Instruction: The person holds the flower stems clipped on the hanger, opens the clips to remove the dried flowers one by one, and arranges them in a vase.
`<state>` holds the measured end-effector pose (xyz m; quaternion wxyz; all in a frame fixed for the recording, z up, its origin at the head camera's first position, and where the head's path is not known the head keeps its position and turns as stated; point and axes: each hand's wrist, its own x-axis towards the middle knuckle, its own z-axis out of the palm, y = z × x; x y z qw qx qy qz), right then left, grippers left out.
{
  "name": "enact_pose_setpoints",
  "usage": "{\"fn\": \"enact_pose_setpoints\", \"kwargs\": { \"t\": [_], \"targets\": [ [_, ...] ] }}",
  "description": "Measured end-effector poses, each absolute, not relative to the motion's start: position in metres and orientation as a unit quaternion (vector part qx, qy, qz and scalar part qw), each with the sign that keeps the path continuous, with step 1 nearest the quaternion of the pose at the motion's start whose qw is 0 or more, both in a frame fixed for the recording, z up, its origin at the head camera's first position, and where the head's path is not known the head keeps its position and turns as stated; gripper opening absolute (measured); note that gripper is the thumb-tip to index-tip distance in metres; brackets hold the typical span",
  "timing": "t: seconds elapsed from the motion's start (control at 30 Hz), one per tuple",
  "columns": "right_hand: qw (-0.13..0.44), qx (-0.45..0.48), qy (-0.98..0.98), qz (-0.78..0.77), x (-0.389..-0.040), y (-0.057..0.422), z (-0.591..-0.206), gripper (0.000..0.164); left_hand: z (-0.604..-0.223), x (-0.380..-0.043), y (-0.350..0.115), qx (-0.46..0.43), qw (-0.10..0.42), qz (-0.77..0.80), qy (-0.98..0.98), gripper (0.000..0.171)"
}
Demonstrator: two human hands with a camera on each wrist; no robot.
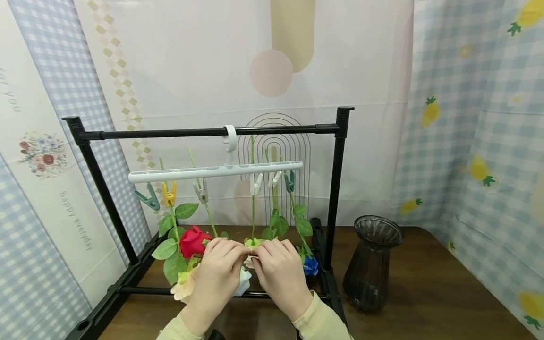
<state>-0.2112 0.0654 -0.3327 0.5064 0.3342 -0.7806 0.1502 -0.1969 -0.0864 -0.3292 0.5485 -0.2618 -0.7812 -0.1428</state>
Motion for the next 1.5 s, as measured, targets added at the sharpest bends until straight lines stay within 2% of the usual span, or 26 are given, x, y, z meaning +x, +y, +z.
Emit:
{"fn": "enact_pose_setpoints", "kwargs": {
  "t": [0.53,0.9,1.1,1.27,1.37,1.5],
  "targets": [
    [0.495,0.303,-0.797,0.167,-0.210,0.077,-0.347,0.028,-0.340,-0.195,-0.068,-0.256,0.507,-0.140,-0.811,0.024],
    [0.521,0.296,-0.783,0.170,-0.216,0.091,-0.342,0.027,-0.335,-0.197,-0.054,-0.262,0.527,-0.141,-0.796,0.020],
    [0.532,0.278,-0.779,0.180,-0.220,0.102,-0.337,0.025,-0.329,-0.194,-0.042,-0.308,0.525,-0.196,-0.768,0.017],
    [0.533,0.255,-0.780,0.206,-0.225,0.116,-0.330,0.023,-0.326,-0.195,-0.030,-0.375,0.556,-0.253,-0.697,0.016],
    [0.539,0.236,-0.773,0.239,-0.229,0.129,-0.323,0.023,-0.327,-0.197,-0.024,-0.382,0.569,-0.266,-0.678,0.018],
    [0.556,0.206,-0.752,0.289,-0.235,0.150,-0.312,0.019,-0.331,-0.202,-0.015,-0.369,0.555,-0.276,-0.692,0.020]
  ]
}}
